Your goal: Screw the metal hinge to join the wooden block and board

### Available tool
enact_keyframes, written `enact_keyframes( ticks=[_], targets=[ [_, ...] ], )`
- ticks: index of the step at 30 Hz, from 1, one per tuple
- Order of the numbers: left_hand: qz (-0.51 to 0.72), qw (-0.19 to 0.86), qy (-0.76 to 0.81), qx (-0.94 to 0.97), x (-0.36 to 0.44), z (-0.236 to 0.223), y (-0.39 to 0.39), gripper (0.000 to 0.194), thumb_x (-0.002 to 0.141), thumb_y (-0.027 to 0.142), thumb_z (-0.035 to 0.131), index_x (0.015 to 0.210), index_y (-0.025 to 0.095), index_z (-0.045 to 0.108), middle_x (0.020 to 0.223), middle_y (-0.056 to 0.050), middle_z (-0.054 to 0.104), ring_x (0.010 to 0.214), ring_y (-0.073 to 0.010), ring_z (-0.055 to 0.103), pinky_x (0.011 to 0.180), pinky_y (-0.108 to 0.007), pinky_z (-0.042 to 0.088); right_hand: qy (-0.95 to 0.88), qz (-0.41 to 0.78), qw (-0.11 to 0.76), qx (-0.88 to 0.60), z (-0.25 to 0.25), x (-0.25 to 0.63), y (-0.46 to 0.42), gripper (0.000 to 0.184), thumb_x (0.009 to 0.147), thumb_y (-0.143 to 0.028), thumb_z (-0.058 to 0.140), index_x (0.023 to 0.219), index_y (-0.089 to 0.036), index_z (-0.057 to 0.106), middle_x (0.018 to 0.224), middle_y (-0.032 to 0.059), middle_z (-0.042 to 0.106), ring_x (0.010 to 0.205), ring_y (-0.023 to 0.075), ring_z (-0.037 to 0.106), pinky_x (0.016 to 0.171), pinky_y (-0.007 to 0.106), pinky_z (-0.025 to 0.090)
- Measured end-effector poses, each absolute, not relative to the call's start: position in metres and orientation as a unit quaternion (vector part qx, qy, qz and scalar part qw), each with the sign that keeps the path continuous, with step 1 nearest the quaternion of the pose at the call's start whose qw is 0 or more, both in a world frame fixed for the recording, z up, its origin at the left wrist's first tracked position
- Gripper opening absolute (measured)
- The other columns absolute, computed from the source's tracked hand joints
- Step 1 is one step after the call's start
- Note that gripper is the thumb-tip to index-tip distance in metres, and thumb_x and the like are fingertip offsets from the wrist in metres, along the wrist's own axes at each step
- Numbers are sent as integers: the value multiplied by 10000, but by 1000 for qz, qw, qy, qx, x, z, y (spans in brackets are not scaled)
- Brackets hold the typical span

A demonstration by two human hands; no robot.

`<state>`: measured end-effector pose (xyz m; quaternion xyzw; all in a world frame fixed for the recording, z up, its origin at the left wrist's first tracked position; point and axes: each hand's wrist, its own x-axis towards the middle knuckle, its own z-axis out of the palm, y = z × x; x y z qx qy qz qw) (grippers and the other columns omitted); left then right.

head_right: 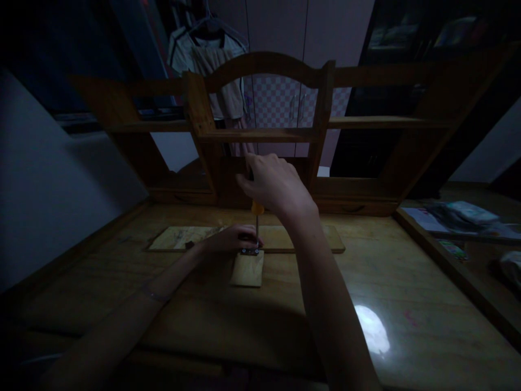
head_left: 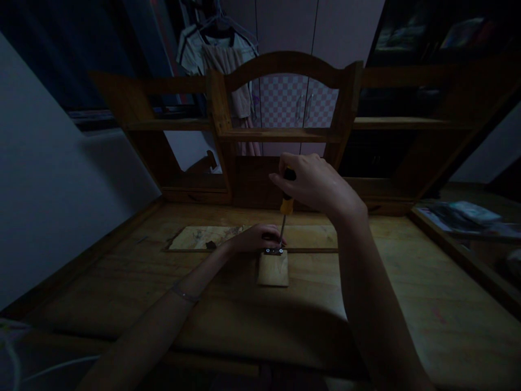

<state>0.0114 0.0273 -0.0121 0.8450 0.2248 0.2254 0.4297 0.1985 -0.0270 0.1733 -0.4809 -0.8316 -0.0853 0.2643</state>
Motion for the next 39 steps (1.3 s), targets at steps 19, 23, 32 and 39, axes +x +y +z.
enact_keyframes(
  ticks=[19, 23, 32, 39],
  targets=[
    [218, 406, 227, 858, 12, -8, 27, 176, 886, 196, 654, 1039, 153, 729, 1024, -74, 690, 904, -141, 651, 800, -225, 496, -837, -89, 272, -467, 177, 201, -31, 231, 864, -324, 491, 998, -207, 637, 957, 81, 685, 840, 221, 598, 710, 327, 368],
    [218, 402, 231, 859, 11, -8, 26, 171, 883, 200, 658, 1030, 153, 734, 1004, -71, 693, 912, -144, 650, 808, -228, 491, -833, -81, 259, -483, 178, 199, -34, 305, 862, -395, 500, 1061, -198, 623, 960, 89, 688, 836, 234, 593, 727, 336, 380],
    [215, 416, 234, 852, 11, -8, 26, 165, 888, 215, 650, 1023, 164, 731, 1028, -69, 689, 939, -152, 649, 831, -240, 489, -840, -85, 258, -470, 176, 199, -31, 236, 862, -331, 498, 1015, -203, 625, 992, 90, 682, 881, 237, 614, 741, 331, 389],
    [223, 410, 227, 855, 11, -10, 27, 177, 883, 210, 652, 1032, 160, 733, 1015, -75, 692, 926, -152, 649, 820, -247, 491, -830, -99, 259, -484, 176, 199, -31, 295, 891, -411, 462, 1027, -197, 612, 914, 81, 679, 826, 232, 598, 698, 332, 376]
  ],
)
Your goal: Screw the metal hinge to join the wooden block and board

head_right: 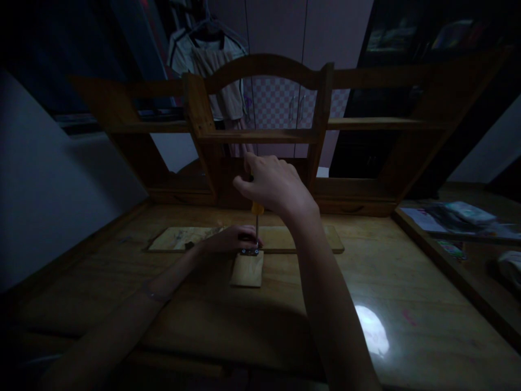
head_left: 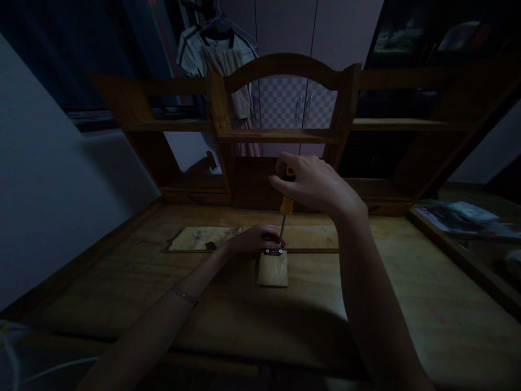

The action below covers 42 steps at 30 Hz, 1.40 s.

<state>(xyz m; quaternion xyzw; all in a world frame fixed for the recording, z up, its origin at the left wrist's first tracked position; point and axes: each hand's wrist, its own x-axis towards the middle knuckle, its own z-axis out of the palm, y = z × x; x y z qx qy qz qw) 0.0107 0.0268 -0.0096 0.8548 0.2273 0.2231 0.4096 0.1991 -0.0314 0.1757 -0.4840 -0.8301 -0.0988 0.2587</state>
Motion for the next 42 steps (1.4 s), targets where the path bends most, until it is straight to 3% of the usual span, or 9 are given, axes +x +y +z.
enact_keyframes(
  ticks=[5, 8, 12, 18, 24, 31, 37, 42],
  targets=[
    [219, 411, 229, 854, 11, -10, 28, 185, 884, 223, 653, 1040, 160, 731, 1028, -75, 691, 918, -149, 649, 812, -239, 492, -837, -95, 267, -469, 176, 201, -31, 220, 874, -328, 482, 989, -201, 620, 939, 82, 678, 834, 216, 605, 709, 323, 379],
    [213, 402, 239, 858, 11, -9, 27, 187, 880, 220, 662, 1044, 167, 734, 1017, -72, 693, 925, -157, 647, 816, -240, 488, -840, -73, 266, -467, 177, 201, -32, 238, 855, -353, 514, 1008, -203, 619, 973, 85, 682, 866, 224, 608, 742, 330, 390],
    [222, 409, 233, 854, 11, -9, 26, 170, 882, 215, 657, 1022, 154, 733, 1027, -77, 695, 922, -150, 649, 814, -236, 486, -837, -73, 265, -473, 176, 200, -31, 271, 893, -404, 476, 984, -205, 635, 873, 75, 682, 798, 221, 602, 713, 337, 387],
    [226, 425, 226, 847, 11, -11, 27, 169, 885, 243, 660, 1007, 149, 729, 1032, -78, 699, 913, -146, 657, 813, -246, 493, -843, -61, 280, -455, 177, 202, -31, 225, 866, -328, 500, 983, -196, 640, 936, 84, 680, 849, 213, 607, 756, 328, 400],
    [227, 417, 216, 853, 10, -12, 28, 175, 890, 218, 651, 1032, 144, 723, 1032, -83, 692, 937, -153, 653, 828, -246, 493, -838, -61, 262, -475, 177, 200, -32, 315, 895, -421, 487, 1064, -192, 622, 904, 80, 682, 803, 214, 599, 710, 322, 391],
    [225, 414, 229, 852, 11, -13, 29, 151, 887, 212, 654, 1008, 154, 723, 1037, -83, 692, 943, -154, 652, 840, -254, 498, -843, -73, 267, -462, 176, 201, -32, 253, 867, -337, 498, 1044, -203, 620, 956, 82, 679, 815, 209, 595, 730, 325, 387],
    [228, 407, 224, 856, 11, -11, 27, 159, 883, 203, 654, 1019, 160, 726, 1024, -78, 695, 921, -151, 653, 819, -249, 502, -835, -85, 264, -475, 177, 199, -33, 311, 900, -415, 458, 1054, -196, 615, 889, 86, 677, 791, 227, 585, 703, 338, 372],
    [226, 411, 220, 855, 11, -10, 27, 153, 887, 213, 654, 1009, 155, 726, 1027, -81, 693, 921, -149, 652, 817, -244, 496, -841, -89, 266, -463, 177, 198, -32, 237, 877, -314, 476, 1034, -205, 616, 949, 88, 679, 839, 227, 596, 724, 333, 375]
  ],
)
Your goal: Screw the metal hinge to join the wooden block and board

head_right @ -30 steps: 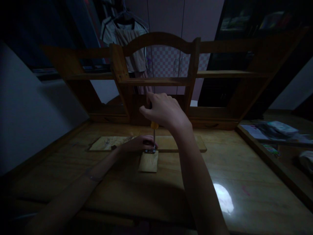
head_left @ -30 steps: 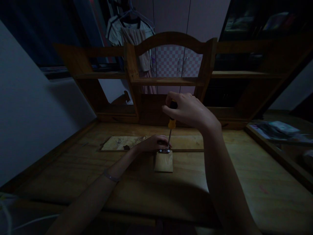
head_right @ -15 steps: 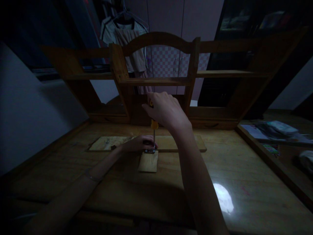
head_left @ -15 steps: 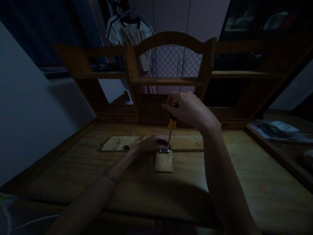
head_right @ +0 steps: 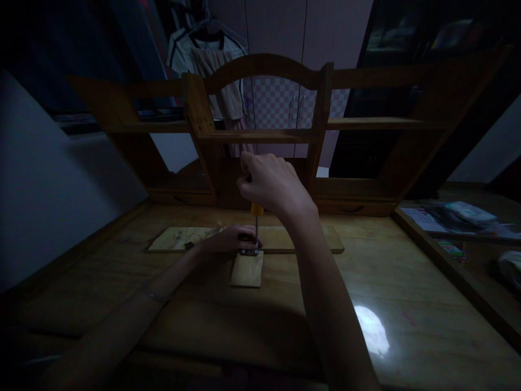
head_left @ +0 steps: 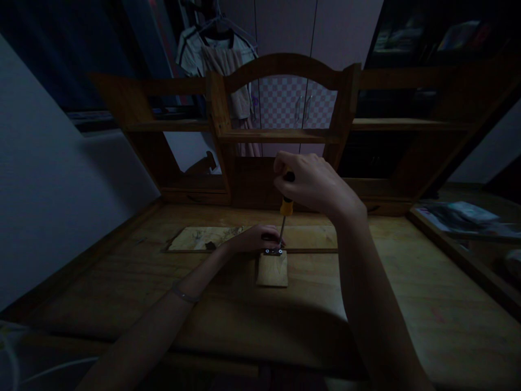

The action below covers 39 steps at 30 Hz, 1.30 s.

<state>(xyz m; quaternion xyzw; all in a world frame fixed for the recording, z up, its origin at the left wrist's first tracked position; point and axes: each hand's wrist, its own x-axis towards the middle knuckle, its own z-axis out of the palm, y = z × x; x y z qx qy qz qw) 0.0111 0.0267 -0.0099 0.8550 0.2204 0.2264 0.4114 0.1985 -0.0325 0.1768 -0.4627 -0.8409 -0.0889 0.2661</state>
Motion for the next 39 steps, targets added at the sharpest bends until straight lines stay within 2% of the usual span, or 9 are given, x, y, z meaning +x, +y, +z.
enact_keyframes(
  ticks=[4, 7, 11, 15, 22, 28, 32, 36, 39],
  targets=[
    [222, 407, 238, 853, 11, -11, 27, 163, 881, 200, 658, 1025, 163, 726, 1031, -77, 694, 931, -154, 649, 823, -244, 492, -844, -73, 264, -460, 178, 197, -36, 301, 854, -359, 506, 1095, -200, 590, 1017, 92, 676, 856, 236, 590, 737, 341, 386],
    [226, 409, 229, 854, 11, -13, 28, 154, 879, 197, 659, 1012, 155, 725, 1014, -73, 693, 925, -153, 651, 819, -241, 495, -834, -96, 263, -475, 177, 197, -36, 322, 883, -393, 480, 1109, -191, 588, 971, 101, 681, 861, 255, 595, 732, 351, 388],
    [236, 409, 214, 855, 12, -14, 29, 160, 891, 210, 647, 1015, 142, 722, 1015, -82, 689, 929, -153, 654, 821, -242, 497, -809, -144, 275, -499, 176, 197, -33, 291, 895, -341, 472, 1104, -183, 597, 946, 115, 678, 871, 268, 599, 734, 356, 385],
    [229, 407, 217, 857, 11, -12, 28, 159, 891, 218, 650, 1015, 152, 724, 1029, -79, 698, 930, -148, 655, 822, -240, 495, -824, -131, 273, -479, 177, 198, -34, 274, 867, -308, 488, 1092, -189, 592, 941, 98, 681, 845, 251, 600, 721, 346, 378],
    [232, 413, 214, 854, 11, -12, 28, 139, 884, 201, 656, 996, 154, 721, 1015, -74, 694, 931, -151, 654, 830, -251, 498, -828, -120, 257, -483, 177, 196, -34, 317, 895, -432, 462, 1035, -193, 615, 888, 87, 683, 794, 238, 598, 695, 341, 372],
    [229, 429, 214, 847, 12, -15, 30, 135, 891, 223, 651, 978, 138, 710, 1023, -82, 688, 920, -149, 654, 812, -248, 503, -838, -112, 261, -467, 176, 199, -32, 230, 886, -310, 471, 1017, -200, 625, 918, 85, 677, 840, 229, 605, 720, 334, 380],
    [231, 414, 220, 852, 11, -14, 29, 107, 882, 206, 657, 953, 145, 710, 995, -68, 699, 927, -152, 656, 828, -250, 495, -840, -86, 271, -463, 177, 198, -35, 287, 848, -346, 512, 1077, -194, 597, 988, 92, 671, 864, 233, 591, 745, 340, 394],
    [231, 409, 222, 855, 12, -14, 29, 92, 877, 193, 656, 938, 145, 706, 988, -69, 702, 919, -154, 656, 825, -253, 491, -823, -101, 273, -488, 176, 196, -33, 297, 878, -407, 490, 1034, -189, 617, 899, 91, 670, 805, 233, 587, 710, 344, 389],
    [235, 419, 212, 851, 12, -14, 30, 77, 878, 195, 654, 910, 137, 693, 985, -72, 697, 920, -155, 656, 821, -251, 491, -818, -118, 273, -492, 174, 197, -30, 234, 887, -346, 485, 968, -187, 637, 868, 92, 664, 783, 223, 592, 691, 334, 382]
  ],
)
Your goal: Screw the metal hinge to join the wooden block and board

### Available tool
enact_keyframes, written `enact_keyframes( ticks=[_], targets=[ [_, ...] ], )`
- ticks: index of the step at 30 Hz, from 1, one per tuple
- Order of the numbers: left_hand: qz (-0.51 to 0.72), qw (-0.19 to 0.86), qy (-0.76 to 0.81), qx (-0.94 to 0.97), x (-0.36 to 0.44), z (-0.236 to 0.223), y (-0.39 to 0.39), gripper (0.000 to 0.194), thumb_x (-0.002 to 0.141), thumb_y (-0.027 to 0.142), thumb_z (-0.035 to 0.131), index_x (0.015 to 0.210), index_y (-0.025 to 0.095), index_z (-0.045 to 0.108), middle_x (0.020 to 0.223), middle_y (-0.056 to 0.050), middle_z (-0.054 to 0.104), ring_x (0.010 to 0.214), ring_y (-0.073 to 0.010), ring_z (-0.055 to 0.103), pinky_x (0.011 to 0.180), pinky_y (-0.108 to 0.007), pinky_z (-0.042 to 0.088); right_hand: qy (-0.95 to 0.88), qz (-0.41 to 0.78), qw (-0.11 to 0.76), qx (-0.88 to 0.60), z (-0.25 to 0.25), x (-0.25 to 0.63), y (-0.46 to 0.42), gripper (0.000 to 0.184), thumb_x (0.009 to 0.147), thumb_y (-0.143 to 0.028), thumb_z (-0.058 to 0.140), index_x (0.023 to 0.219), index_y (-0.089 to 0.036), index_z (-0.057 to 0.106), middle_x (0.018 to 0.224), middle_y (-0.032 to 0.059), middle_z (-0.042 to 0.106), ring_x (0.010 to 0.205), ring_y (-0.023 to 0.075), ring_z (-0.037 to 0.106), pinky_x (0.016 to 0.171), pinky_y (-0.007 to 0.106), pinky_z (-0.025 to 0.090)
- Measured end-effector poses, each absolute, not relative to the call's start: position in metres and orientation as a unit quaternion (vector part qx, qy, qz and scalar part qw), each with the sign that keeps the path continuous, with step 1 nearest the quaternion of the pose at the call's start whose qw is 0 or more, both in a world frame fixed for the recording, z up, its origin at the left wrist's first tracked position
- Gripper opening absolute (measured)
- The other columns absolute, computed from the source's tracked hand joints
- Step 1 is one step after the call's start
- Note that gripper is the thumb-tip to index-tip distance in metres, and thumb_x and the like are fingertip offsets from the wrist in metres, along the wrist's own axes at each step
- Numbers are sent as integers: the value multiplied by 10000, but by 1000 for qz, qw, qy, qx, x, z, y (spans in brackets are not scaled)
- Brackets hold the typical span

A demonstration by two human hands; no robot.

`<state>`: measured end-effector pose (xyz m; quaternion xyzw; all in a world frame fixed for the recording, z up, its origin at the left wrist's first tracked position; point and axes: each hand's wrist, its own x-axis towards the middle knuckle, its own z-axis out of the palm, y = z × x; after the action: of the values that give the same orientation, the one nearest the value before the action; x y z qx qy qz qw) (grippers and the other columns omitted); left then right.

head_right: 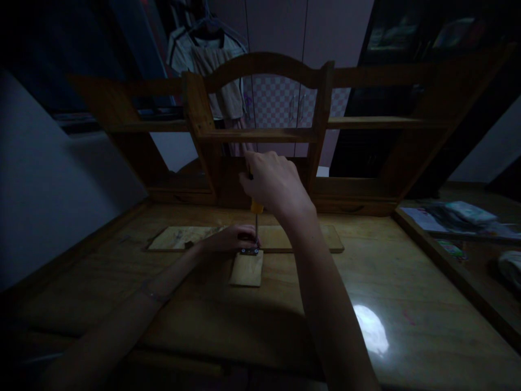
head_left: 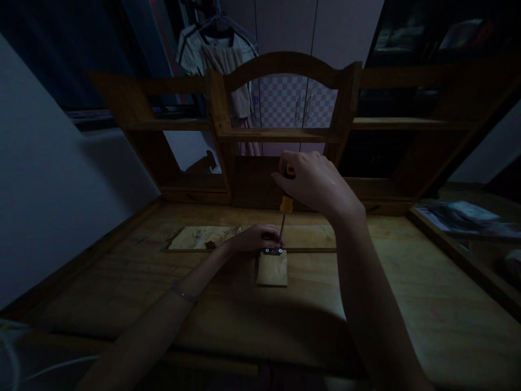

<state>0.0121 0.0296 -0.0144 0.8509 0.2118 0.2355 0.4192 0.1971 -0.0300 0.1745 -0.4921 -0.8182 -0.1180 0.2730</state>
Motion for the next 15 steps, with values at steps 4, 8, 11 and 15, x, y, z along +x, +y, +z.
enact_keyframes(
  ticks=[4, 8, 11, 15],
  targets=[
    [235, 414, 213, 853, 12, -14, 30, 91, 881, 205, 653, 929, 143, 698, 985, -66, 692, 917, -155, 653, 823, -251, 485, -836, -98, 276, -464, 175, 198, -31, 201, 852, -304, 508, 966, -190, 627, 903, 90, 668, 815, 225, 596, 713, 335, 390],
    [234, 398, 217, 860, 11, -13, 29, 112, 878, 208, 658, 958, 149, 711, 984, -64, 693, 910, -156, 651, 804, -245, 480, -833, -89, 283, -467, 175, 196, -33, 285, 844, -377, 520, 1038, -186, 602, 933, 96, 673, 854, 245, 584, 743, 358, 395],
    [231, 402, 218, 859, 11, -13, 28, 112, 883, 219, 654, 955, 151, 706, 989, -64, 691, 913, -154, 650, 813, -244, 480, -828, -98, 284, -474, 173, 195, -32, 278, 866, -378, 499, 1042, -187, 599, 914, 93, 671, 846, 242, 584, 744, 360, 394],
    [230, 414, 218, 853, 12, -11, 28, 96, 880, 222, 657, 924, 144, 692, 983, -65, 694, 916, -152, 651, 827, -243, 479, -828, -100, 287, -471, 173, 197, -30, 222, 855, -292, 498, 1023, -188, 599, 920, 94, 670, 844, 233, 593, 748, 351, 397]
  ],
)
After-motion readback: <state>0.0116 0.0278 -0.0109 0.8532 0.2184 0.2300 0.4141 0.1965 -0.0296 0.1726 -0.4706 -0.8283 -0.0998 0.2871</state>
